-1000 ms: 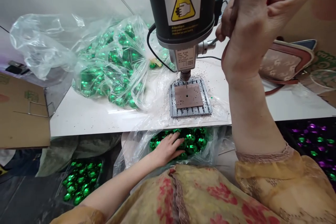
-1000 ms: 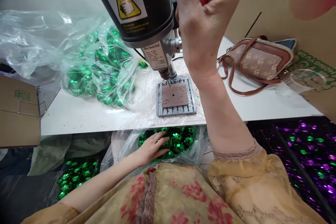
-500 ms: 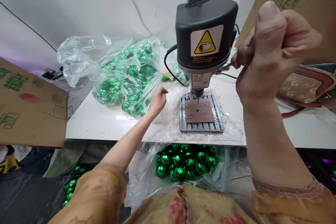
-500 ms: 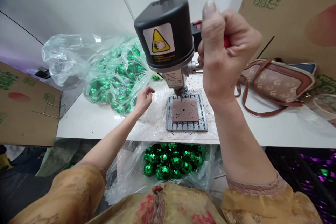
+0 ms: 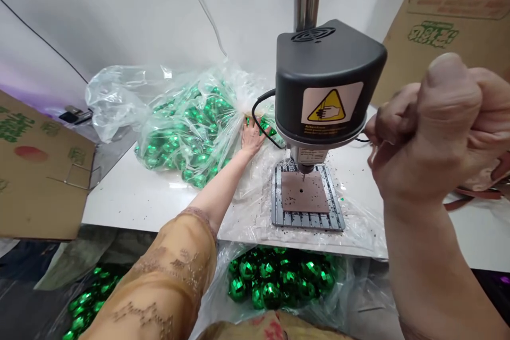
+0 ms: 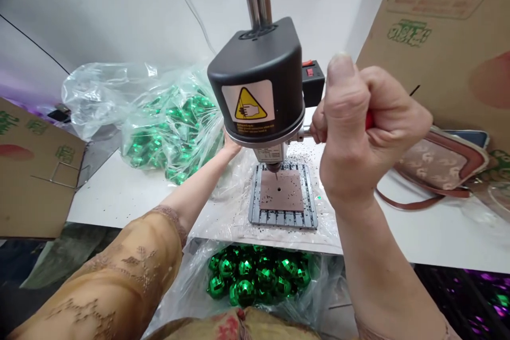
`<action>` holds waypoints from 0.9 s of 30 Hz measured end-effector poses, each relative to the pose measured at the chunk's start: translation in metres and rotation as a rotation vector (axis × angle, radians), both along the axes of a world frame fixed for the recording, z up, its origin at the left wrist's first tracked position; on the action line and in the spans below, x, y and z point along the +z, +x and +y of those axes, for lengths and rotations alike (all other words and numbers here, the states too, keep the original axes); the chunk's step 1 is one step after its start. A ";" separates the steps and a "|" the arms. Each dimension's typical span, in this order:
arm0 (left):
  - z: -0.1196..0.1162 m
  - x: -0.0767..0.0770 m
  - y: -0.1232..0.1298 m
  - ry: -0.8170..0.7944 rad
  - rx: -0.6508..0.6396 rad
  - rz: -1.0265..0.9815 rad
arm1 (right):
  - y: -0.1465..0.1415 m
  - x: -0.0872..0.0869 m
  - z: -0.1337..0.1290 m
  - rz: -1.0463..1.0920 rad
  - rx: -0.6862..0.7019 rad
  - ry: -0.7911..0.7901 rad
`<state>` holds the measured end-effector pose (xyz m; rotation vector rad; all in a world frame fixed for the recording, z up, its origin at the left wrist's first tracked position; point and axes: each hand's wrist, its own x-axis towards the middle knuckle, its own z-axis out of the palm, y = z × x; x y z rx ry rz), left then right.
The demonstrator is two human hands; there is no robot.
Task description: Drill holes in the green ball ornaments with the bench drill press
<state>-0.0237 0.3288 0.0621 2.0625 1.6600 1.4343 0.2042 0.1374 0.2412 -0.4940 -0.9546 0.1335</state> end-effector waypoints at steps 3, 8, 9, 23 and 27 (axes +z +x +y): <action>-0.005 0.011 -0.022 0.015 0.113 0.078 | -0.001 0.000 -0.002 -0.009 0.009 -0.054; -0.022 0.043 -0.087 0.071 0.267 0.148 | -0.001 0.000 0.002 0.042 -0.008 0.019; -0.027 0.050 -0.101 0.080 0.295 0.145 | 0.000 -0.001 0.002 0.047 -0.002 0.017; -0.089 0.095 -0.165 0.220 0.585 0.153 | 0.006 -0.005 -0.001 -0.017 0.048 -0.055; -0.102 0.095 -0.176 0.263 0.728 0.075 | 0.009 -0.007 0.002 -0.030 0.083 -0.002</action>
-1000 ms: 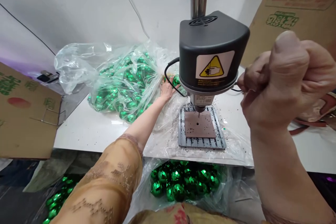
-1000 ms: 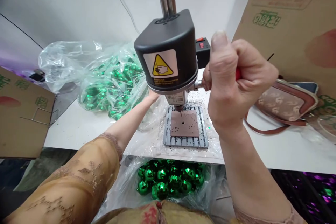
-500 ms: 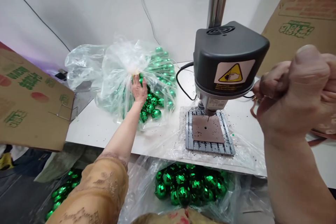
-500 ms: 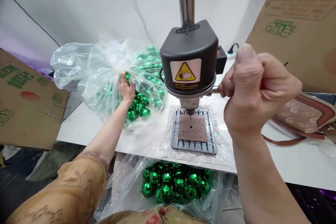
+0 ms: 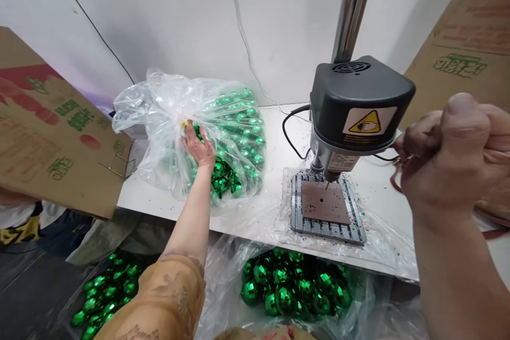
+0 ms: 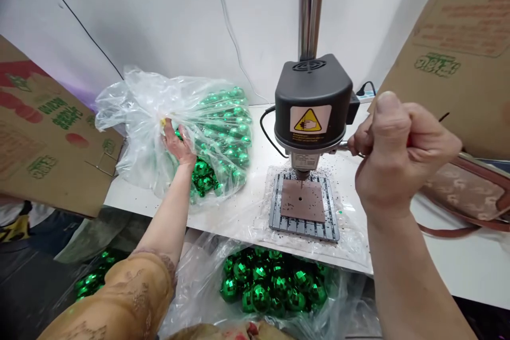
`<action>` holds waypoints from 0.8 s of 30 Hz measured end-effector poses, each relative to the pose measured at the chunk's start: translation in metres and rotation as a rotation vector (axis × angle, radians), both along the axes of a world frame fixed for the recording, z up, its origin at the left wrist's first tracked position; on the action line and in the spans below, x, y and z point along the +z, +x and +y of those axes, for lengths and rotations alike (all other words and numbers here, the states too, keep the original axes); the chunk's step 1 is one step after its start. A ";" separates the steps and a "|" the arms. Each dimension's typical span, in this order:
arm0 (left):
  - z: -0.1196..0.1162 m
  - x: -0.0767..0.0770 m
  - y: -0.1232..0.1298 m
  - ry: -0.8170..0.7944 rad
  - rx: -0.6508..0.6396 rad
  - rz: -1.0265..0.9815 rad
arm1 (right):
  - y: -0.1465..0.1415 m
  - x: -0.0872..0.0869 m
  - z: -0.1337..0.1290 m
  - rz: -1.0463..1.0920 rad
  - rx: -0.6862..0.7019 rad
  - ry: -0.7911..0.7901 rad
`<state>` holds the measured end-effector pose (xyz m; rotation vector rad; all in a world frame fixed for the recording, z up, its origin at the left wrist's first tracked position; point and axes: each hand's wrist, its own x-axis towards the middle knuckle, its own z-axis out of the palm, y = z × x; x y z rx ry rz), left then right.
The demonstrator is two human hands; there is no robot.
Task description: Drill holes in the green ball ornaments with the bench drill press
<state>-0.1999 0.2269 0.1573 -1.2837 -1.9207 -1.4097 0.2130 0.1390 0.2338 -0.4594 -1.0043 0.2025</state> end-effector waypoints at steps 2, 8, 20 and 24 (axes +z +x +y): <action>-0.005 -0.006 0.006 -0.021 0.007 -0.008 | 0.001 0.000 0.000 -0.010 0.009 0.005; -0.027 -0.036 0.053 -0.319 -0.429 0.236 | 0.001 0.000 0.000 0.002 -0.011 -0.022; -0.139 -0.089 0.077 -0.802 -0.511 0.465 | 0.004 -0.001 0.000 -0.010 0.031 -0.060; -0.154 -0.098 0.092 -0.861 -0.408 0.548 | 0.007 -0.001 0.005 0.002 0.071 -0.046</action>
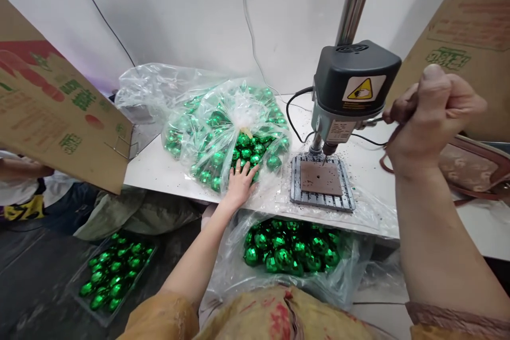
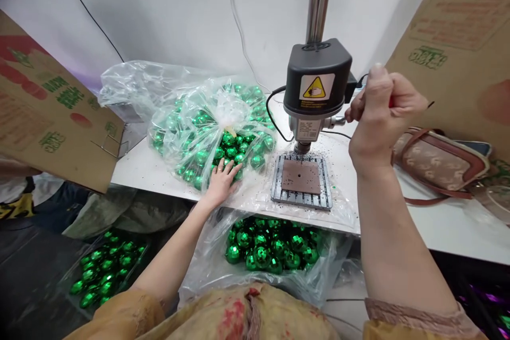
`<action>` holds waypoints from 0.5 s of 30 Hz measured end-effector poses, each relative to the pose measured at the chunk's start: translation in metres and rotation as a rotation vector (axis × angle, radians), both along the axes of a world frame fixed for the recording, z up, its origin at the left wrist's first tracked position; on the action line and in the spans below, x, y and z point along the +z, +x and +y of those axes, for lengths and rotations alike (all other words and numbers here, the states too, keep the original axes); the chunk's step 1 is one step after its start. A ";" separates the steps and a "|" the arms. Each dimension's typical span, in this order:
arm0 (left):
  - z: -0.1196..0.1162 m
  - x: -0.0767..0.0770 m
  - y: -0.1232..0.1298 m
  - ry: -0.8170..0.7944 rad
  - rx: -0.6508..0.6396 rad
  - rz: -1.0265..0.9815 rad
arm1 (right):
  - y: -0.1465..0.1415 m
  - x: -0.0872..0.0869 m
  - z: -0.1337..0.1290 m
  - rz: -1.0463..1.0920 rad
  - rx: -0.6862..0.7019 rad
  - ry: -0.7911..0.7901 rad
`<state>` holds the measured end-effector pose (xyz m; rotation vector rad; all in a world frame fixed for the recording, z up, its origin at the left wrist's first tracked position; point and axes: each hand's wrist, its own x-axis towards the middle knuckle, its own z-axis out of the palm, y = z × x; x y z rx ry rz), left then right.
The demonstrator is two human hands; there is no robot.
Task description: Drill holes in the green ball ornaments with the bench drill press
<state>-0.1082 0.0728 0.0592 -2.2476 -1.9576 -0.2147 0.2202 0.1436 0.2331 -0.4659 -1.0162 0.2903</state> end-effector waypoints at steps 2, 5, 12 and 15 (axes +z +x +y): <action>-0.002 -0.001 0.007 -0.002 0.017 0.052 | 0.002 -0.001 0.003 0.006 0.013 -0.003; -0.003 -0.001 0.013 0.014 0.025 0.068 | 0.005 -0.002 0.008 -0.018 0.013 0.013; -0.001 -0.003 0.016 0.152 -0.040 -0.134 | 0.012 -0.001 0.018 -0.313 -0.277 -0.213; -0.010 0.005 0.023 0.258 -0.169 -0.284 | 0.016 -0.001 0.020 -0.464 -0.347 -0.320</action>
